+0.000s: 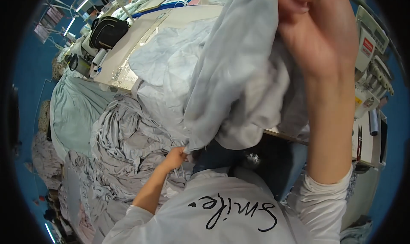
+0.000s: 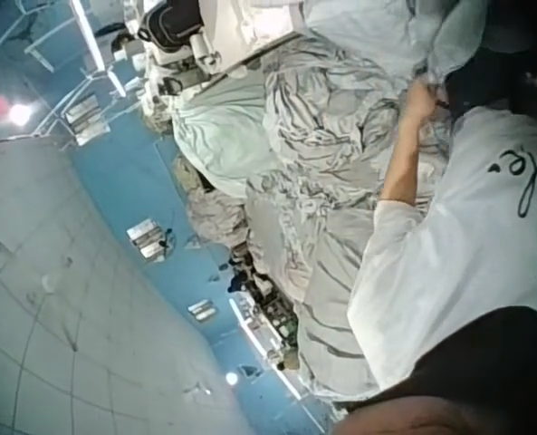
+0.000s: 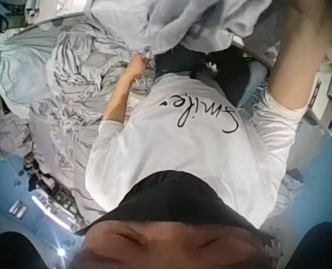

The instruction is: Operating an industrial overlock sewing machine to sew fabric edges.

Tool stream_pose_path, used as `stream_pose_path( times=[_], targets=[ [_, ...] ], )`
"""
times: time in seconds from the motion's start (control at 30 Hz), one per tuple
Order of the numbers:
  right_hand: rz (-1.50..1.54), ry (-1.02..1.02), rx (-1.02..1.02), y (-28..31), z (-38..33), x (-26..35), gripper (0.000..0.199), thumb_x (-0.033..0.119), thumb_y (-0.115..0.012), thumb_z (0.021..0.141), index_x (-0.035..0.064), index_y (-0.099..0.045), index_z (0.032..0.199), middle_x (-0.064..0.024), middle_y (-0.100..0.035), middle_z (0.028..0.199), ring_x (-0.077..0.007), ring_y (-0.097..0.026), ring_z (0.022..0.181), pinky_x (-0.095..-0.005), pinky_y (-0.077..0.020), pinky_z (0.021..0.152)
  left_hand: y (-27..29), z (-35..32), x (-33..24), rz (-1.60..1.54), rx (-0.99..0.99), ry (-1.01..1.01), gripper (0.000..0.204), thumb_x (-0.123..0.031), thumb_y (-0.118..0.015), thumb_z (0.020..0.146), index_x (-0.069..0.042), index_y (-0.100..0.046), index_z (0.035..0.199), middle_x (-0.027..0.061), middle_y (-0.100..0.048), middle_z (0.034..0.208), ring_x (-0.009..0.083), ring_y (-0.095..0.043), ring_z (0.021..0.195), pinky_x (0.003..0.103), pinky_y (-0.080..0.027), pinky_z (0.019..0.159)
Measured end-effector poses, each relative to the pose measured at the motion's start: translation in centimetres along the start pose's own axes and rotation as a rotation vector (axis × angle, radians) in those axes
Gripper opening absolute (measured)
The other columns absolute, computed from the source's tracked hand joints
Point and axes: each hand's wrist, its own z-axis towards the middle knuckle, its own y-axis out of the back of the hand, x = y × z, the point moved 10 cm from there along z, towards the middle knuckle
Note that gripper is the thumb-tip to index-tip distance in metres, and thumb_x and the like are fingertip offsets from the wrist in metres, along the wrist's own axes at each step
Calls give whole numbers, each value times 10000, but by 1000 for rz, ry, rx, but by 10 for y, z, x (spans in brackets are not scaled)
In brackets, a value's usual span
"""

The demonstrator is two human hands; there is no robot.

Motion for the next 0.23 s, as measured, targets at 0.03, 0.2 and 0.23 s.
stream_pose_path(
  times=[0.03,0.2,0.23],
  targets=[
    [-130,-14,-42,11,-15,-6,291,312,-430,967,63,-517,845,-31,-507,610,-111,-461,566,-213,-488,592,7,2,-33,-358,106,28,209,-58,-553,839,-47,-617,1038,84,-673,894,215,-647,750,334,-508,675],
    [-1635,-416,735,23,-109,-108,1003,594,-683,720,-10,-272,1407,-175,-351,1404,-265,-416,1238,-408,-281,1060,104,-10,-316,-832,113,-462,215,-155,-554,919,-3,-576,1068,20,-597,841,133,-567,734,270,-494,698],
    [-1631,-401,744,19,-111,-106,1003,594,-683,720,-10,-272,1407,-175,-351,1404,-265,-416,1238,-408,-281,1060,106,-16,-319,-821,101,-467,215,-155,-554,919,-3,-576,1068,20,-597,841,133,-567,734,270,-494,698]
  ],
)
